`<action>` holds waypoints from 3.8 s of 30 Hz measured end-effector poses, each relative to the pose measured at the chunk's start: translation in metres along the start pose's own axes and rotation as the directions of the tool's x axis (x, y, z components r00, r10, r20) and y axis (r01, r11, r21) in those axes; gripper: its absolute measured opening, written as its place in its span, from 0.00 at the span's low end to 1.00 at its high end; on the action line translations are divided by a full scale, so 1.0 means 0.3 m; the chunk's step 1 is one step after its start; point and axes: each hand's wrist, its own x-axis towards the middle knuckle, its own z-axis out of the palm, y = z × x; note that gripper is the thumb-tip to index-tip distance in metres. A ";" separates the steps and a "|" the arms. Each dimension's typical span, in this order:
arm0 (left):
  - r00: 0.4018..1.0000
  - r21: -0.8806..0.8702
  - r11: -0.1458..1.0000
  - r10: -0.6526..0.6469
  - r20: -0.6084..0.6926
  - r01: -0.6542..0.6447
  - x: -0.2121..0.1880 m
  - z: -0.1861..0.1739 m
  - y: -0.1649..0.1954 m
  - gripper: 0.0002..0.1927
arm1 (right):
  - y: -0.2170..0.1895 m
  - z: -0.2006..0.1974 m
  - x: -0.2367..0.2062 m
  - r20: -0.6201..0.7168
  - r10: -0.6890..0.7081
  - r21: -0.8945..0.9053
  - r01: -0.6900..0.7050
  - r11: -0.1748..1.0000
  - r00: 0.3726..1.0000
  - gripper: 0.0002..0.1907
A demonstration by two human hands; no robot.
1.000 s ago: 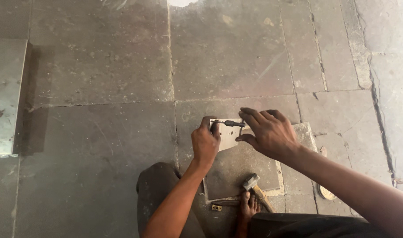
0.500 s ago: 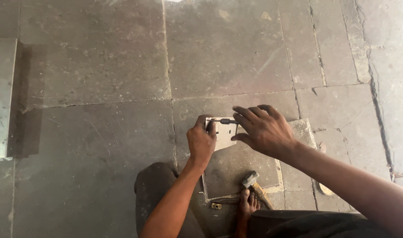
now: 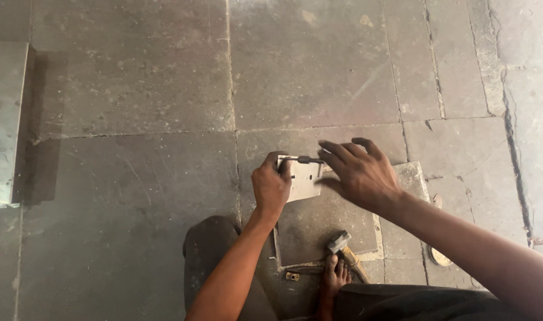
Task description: The person holds and aligns metal plates, using an internal caliper to measure the distance between pre-drilled holes and marking the dimensions.
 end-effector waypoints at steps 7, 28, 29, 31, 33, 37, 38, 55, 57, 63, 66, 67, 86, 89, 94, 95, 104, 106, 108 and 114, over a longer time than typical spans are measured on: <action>0.987 -0.030 0.998 -0.050 0.154 0.056 -0.043 0.021 0.044 0.07 | 0.004 0.002 0.008 0.649 0.441 -0.139 -0.474 0.870 0.620 0.23; 1.000 0.009 0.999 -0.031 -0.005 0.031 -0.004 -0.003 0.025 0.06 | 0.061 0.106 -0.104 0.316 0.346 0.171 -0.412 0.895 0.883 0.33; 1.000 0.000 1.000 -0.025 -0.002 0.025 -0.004 -0.003 0.022 0.06 | 0.052 0.099 -0.104 0.168 0.221 0.108 -0.241 0.965 0.961 0.31; 1.000 -0.016 1.000 -0.019 -0.003 0.019 -0.010 -0.003 0.022 0.06 | 0.040 0.108 -0.102 0.311 0.354 0.108 -0.403 0.909 0.882 0.31; 1.000 -0.014 1.000 0.014 -0.001 -0.014 -0.029 -0.001 0.030 0.07 | 0.035 0.140 -0.090 0.781 0.578 -0.041 -0.904 0.425 0.236 0.33; 0.995 -0.016 0.996 0.092 -0.050 -0.093 -0.036 0.005 0.044 0.08 | 0.059 0.153 -0.054 0.885 0.435 0.238 -0.964 -0.121 0.164 0.37; 0.999 -0.016 0.999 0.035 -0.039 -0.036 -0.032 0.005 0.045 0.08 | 0.065 0.140 -0.046 0.865 0.467 0.183 -0.982 0.046 0.183 0.34; 0.993 -0.030 0.992 -0.121 -0.003 0.121 -0.004 -0.010 0.027 0.08 | 0.074 0.113 -0.061 0.529 0.502 0.192 -0.673 0.715 0.684 0.28; 0.997 -0.027 0.997 -0.074 -0.017 0.074 -0.005 -0.012 0.024 0.07 | 0.068 0.083 -0.061 -0.041 -0.017 -0.045 0.015 0.999 0.999 0.30; 0.999 -0.022 0.999 0.043 0.008 -0.043 -0.043 0.014 0.036 0.08 | 0.026 0.081 -0.032 0.728 0.400 -0.140 -0.451 0.881 0.556 0.24; 0.998 -0.014 0.999 0.050 -0.031 -0.051 -0.029 0.008 0.018 0.07 | 0.030 0.080 -0.046 0.347 0.262 0.085 -0.309 0.947 0.900 0.26; 0.999 -0.003 0.999 0.033 -0.037 -0.034 -0.019 0.004 0.010 0.07 | 0.036 0.081 -0.057 0.288 0.201 0.076 -0.232 0.970 0.936 0.28; 0.994 -0.002 0.994 -0.110 0.025 0.110 0.001 -0.023 0.019 0.08 | 0.043 0.113 -0.096 0.322 0.211 0.074 -0.246 0.966 0.923 0.31; 0.999 -0.020 1.000 0.015 -0.045 -0.016 -0.027 -0.013 0.031 0.09 | 0.026 0.194 -0.100 0.692 0.637 0.227 -0.940 0.255 0.340 0.33; 0.997 -0.019 1.000 0.000 -0.073 -0.001 -0.018 -0.006 0.018 0.08 | 0.068 0.227 -0.113 0.778 0.496 0.287 -0.920 0.266 0.386 0.35; 0.997 -0.014 1.000 -0.013 -0.073 0.012 -0.010 -0.009 0.012 0.08 | 0.075 0.203 -0.115 0.628 0.500 0.349 -0.790 0.504 0.596 0.32; 0.994 -0.049 0.999 -0.007 0.107 0.012 -0.035 0.002 0.037 0.07 | 0.026 0.063 -0.007 0.690 0.467 -0.127 -0.543 0.830 0.553 0.22; 0.996 -0.033 0.999 0.017 0.091 -0.014 -0.032 -0.004 0.035 0.08 | 0.027 0.057 -0.005 0.636 0.398 -0.027 -0.496 0.868 0.661 0.21; 0.998 -0.001 1.000 -0.030 0.046 0.030 -0.014 -0.013 0.022 0.07 | 0.033 0.053 -0.023 0.303 0.187 0.235 -0.263 0.936 0.934 0.23; 1.000 -0.004 1.000 -0.026 0.013 0.026 -0.021 -0.006 0.011 0.08 | 0.048 0.120 -0.083 0.566 0.346 0.109 -0.483 0.869 0.749 0.18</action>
